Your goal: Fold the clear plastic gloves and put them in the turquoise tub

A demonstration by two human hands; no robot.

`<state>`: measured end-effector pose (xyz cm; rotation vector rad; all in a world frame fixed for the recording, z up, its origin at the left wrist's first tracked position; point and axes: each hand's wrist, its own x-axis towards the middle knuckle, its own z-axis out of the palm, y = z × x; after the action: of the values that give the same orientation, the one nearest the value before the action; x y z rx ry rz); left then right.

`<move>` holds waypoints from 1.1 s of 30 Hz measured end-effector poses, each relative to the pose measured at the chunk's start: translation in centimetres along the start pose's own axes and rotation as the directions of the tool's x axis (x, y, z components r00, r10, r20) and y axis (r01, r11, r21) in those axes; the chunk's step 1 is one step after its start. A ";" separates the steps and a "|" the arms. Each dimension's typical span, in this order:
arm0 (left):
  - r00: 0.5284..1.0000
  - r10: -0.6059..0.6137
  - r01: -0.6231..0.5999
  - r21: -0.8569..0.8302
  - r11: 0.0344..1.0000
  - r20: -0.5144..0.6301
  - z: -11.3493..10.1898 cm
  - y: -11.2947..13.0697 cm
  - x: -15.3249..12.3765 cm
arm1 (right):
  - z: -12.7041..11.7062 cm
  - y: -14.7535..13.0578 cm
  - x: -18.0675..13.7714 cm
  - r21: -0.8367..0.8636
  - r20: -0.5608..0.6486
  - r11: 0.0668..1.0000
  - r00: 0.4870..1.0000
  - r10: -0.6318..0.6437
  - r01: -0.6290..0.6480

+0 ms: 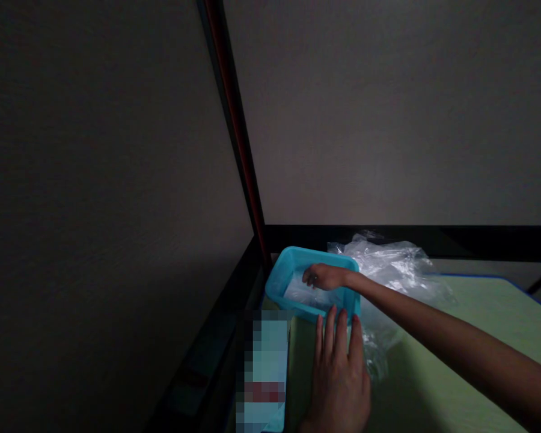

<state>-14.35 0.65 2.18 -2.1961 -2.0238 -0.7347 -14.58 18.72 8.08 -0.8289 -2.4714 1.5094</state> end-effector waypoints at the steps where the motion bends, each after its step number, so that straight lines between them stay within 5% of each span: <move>1: 1.000 0.003 -0.003 0.002 1.000 -0.001 0.0 0.0 0.0 | -0.4 -0.3 -0.4 -0.004 -0.022 1.000 0.999 -0.027 0.027; 10: 0.999 0.042 -0.042 0.030 0.999 -0.002 -0.5 -0.4 0.6 | -5.1 -1.9 -10.5 -0.003 -0.294 0.977 0.934 -0.205 0.213; 19: 0.987 0.125 -0.114 0.105 0.988 -0.102 0.1 -1.1 1.1 | -5.1 7.3 -20.6 -0.195 -0.601 0.980 0.795 -0.082 -0.046; 25: 0.965 0.199 -0.196 0.037 0.980 -0.168 0.6 1.4 0.5 | -1.8 11.7 -21.4 -0.518 -0.608 0.832 0.770 -0.194 -0.200; 33: 0.884 0.464 -0.456 -0.117 0.882 0.053 2.8 5.9 -1.1 | -0.4 11.4 -19.3 -0.415 -0.662 0.894 0.730 -0.172 -0.166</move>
<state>-7.89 -0.20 0.89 -2.6543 -1.4133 -0.7058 6.21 13.06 1.76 -1.1827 -2.2048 0.4293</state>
